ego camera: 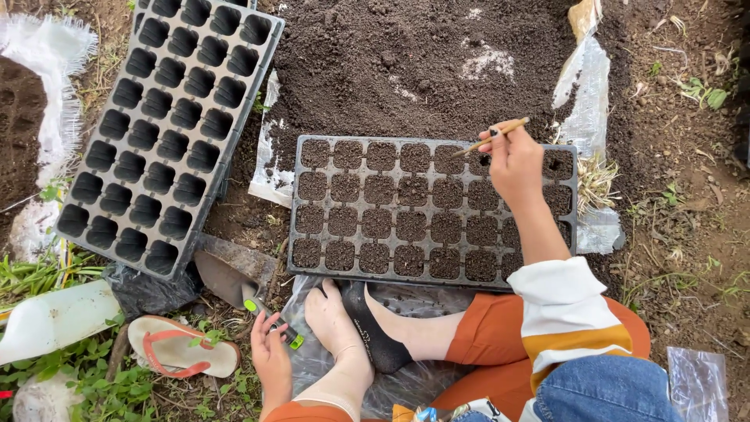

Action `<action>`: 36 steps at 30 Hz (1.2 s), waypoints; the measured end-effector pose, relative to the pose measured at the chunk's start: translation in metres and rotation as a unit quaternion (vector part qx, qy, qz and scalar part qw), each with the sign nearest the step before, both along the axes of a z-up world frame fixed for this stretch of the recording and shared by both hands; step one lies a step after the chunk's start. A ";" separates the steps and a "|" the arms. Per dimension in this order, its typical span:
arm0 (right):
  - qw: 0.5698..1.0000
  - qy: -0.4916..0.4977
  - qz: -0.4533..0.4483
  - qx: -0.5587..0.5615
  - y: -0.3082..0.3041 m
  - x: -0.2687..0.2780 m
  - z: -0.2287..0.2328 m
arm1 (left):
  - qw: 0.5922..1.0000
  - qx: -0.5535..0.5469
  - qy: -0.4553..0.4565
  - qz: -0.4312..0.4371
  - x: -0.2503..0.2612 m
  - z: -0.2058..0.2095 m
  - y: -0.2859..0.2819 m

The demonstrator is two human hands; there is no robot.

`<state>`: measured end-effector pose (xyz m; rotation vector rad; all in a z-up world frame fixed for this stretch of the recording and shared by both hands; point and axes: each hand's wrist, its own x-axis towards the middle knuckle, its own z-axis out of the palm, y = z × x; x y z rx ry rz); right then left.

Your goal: The person sits on the ground and uses a small stick to poke holes in the soil within a seedling tray. They then place seeds into the holes and cover them with soil.

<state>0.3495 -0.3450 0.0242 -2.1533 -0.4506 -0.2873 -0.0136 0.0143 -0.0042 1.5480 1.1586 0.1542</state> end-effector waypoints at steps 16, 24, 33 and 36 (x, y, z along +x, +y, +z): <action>0.999 -0.033 0.020 -0.034 0.015 0.003 -0.049 | 1.000 0.000 -0.001 0.006 -0.002 -0.005 0.002; 0.997 -0.038 0.053 -0.039 0.021 0.008 -0.073 | 1.000 0.002 0.019 0.019 -0.002 -0.004 0.004; 0.998 0.018 0.052 -0.030 0.025 0.015 -0.070 | 1.000 -0.004 0.020 0.006 -0.001 0.002 0.001; 0.991 -0.008 0.091 -0.101 0.033 0.005 -0.070 | 0.999 -0.011 0.033 0.016 0.002 0.007 0.000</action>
